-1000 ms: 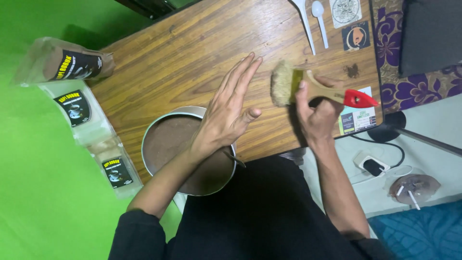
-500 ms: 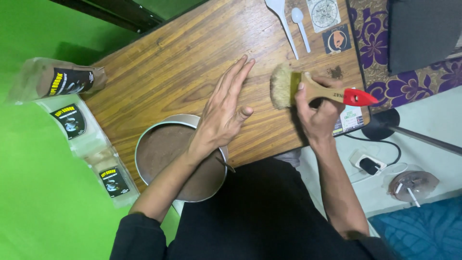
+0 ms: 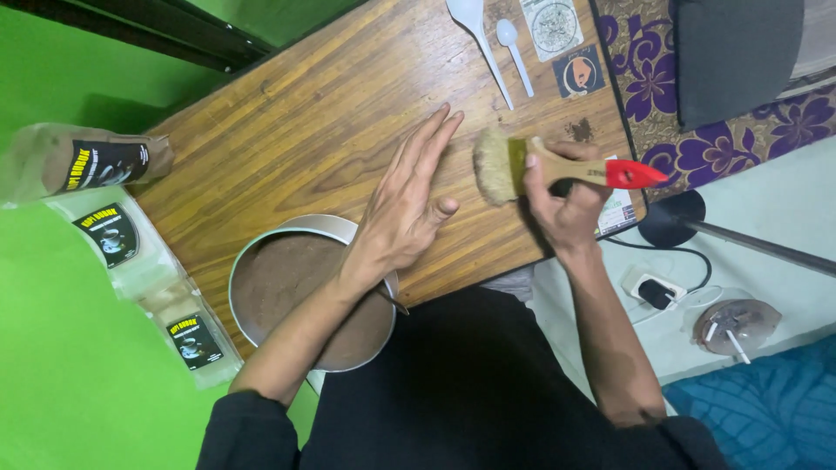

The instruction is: Using a paintbrush to stir and level coffee powder in a bowl and a spoon to fill small plastic bags.

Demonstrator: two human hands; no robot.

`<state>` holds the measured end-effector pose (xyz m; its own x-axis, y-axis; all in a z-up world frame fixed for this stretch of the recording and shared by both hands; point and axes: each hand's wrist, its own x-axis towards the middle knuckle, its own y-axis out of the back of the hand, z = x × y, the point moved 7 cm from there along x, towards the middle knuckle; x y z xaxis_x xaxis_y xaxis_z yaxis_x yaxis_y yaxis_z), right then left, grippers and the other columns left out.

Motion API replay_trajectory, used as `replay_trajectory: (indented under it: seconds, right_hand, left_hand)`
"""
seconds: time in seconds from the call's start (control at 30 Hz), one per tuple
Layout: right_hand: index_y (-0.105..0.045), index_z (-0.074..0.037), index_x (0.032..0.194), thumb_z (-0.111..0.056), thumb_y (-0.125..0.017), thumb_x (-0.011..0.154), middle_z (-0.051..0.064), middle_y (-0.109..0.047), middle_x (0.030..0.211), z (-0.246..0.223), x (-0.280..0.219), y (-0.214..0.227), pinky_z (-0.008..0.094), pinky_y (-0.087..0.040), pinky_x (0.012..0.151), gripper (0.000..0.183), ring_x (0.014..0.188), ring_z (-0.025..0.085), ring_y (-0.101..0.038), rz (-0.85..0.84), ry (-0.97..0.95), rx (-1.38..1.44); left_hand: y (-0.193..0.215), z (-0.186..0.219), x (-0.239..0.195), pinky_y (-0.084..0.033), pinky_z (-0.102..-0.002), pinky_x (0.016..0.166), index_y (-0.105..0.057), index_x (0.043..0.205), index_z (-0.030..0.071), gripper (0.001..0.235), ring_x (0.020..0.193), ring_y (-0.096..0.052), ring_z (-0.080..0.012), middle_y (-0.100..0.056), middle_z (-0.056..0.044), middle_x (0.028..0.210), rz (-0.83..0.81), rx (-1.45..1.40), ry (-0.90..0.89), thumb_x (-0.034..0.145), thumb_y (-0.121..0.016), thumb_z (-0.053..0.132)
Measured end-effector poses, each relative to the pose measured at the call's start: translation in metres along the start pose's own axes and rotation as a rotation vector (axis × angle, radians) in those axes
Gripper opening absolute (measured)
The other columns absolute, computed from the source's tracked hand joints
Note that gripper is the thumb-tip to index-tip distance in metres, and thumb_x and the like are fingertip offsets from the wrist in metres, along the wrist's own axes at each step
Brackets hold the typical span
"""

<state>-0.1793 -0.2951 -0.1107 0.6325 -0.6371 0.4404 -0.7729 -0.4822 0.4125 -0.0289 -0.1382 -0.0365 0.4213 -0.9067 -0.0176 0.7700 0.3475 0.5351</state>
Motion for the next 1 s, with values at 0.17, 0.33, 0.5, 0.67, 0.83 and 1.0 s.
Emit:
replay_trajectory:
  seconds: [0.17, 0.33, 0.5, 0.67, 0.83, 1.0]
  right_hand:
    - [-0.065, 0.003, 0.107, -0.005, -0.079, 0.095, 0.017, -0.066, 0.095, -0.010, 0.007, 0.024, 0.042, -0.051, 0.086, 0.020, 0.086, 0.034, -0.065, 0.086, 0.017, -0.044]
    - [-0.068, -0.003, 0.100, -0.008, -0.083, 0.088, 0.012, -0.069, 0.091, -0.024, -0.001, -0.022, 0.035, -0.052, 0.083, 0.020, 0.084, 0.033, -0.069, 0.014, -0.013, 0.020]
    - [-0.066, 0.007, 0.103, 0.000, -0.079, 0.097, 0.024, -0.065, 0.089, 0.010, 0.011, 0.030, 0.043, -0.051, 0.075, 0.015, 0.080, 0.040, -0.066, -0.003, -0.001, -0.040]
    - [-0.061, 0.012, 0.105, 0.004, -0.076, 0.099, 0.022, -0.061, 0.092, 0.006, 0.017, 0.050, 0.040, -0.049, 0.074, 0.017, 0.078, 0.032, -0.060, -0.002, -0.044, -0.011]
    - [-0.064, 0.004, 0.101, -0.001, -0.079, 0.091, 0.021, -0.065, 0.087, -0.014, -0.001, 0.000, 0.035, -0.049, 0.060, 0.019, 0.075, 0.039, -0.067, -0.110, -0.054, 0.231]
    - [-0.069, 0.006, 0.103, -0.001, -0.082, 0.094, 0.022, -0.067, 0.090, 0.007, 0.014, 0.035, 0.043, -0.052, 0.074, 0.017, 0.078, 0.041, -0.066, -0.111, 0.012, 0.040]
  left_hand:
    - [-0.005, -0.004, -0.002, -0.030, -0.068, 0.119, -0.026, 0.164, 0.015, 0.090, 0.152, -0.032, -0.0482, -0.031, -0.025, 0.163, -0.002, 0.002, 0.000, 0.099, -0.023, 0.077]
    - [-0.010, 0.003, 0.002, -0.031, -0.070, 0.118, -0.027, 0.163, 0.015, 0.091, 0.151, -0.033, -0.0491, -0.032, -0.026, 0.163, 0.000, 0.003, -0.003, 0.098, -0.022, 0.078]
    - [-0.004, 0.007, 0.006, -0.030, -0.066, 0.121, -0.028, 0.163, 0.014, 0.090, 0.152, -0.033, -0.0472, -0.033, -0.024, 0.163, 0.002, -0.050, -0.004, 0.099, -0.023, 0.077]
    - [-0.007, 0.009, 0.012, -0.029, -0.065, 0.126, -0.025, 0.162, 0.013, 0.092, 0.154, -0.033, -0.0453, -0.031, -0.023, 0.165, -0.015, -0.046, 0.032, 0.099, -0.013, 0.079]
    - [-0.017, 0.010, 0.025, -0.029, -0.066, 0.122, -0.031, 0.161, 0.012, 0.091, 0.151, -0.035, -0.0470, -0.035, -0.025, 0.161, -0.005, -0.082, -0.009, 0.098, -0.021, 0.077]
    - [-0.019, 0.008, 0.029, -0.029, -0.067, 0.121, -0.029, 0.163, 0.013, 0.089, 0.151, -0.034, -0.0478, -0.035, -0.024, 0.161, -0.031, -0.066, -0.009, 0.100, -0.022, 0.075]
